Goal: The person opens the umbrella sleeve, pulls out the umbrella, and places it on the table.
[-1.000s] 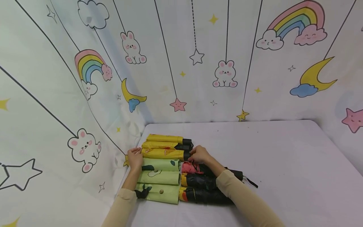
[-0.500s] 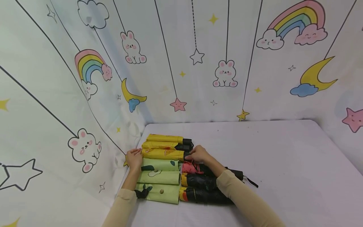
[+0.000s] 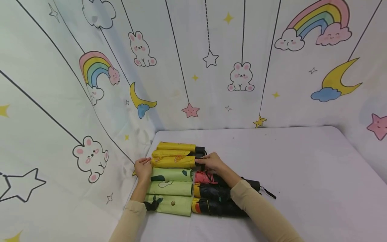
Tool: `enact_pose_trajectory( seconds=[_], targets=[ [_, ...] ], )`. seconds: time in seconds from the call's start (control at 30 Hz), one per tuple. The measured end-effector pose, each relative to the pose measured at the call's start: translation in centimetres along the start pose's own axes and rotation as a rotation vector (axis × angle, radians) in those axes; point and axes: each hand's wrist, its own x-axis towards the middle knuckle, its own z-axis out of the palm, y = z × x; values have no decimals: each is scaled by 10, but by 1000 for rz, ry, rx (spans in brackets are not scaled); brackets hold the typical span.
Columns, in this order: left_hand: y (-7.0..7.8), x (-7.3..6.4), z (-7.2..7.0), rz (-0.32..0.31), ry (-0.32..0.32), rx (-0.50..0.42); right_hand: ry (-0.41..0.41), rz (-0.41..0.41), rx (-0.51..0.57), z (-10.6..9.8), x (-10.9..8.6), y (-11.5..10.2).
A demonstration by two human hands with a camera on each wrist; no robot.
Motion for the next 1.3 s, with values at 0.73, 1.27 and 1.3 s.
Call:
enact_pose_trajectory(
  seconds=[0.73,1.27,1.3],
  targets=[
    [-3,-2,-5,1,19,-83,24,16,248,6,-8,-4],
    [-3,-1,0,25,23,-223,34,40,314,3,-12,0],
    [-4,-1,1,28,23,-233,37,43,320,3,-13,0]
  ],
)
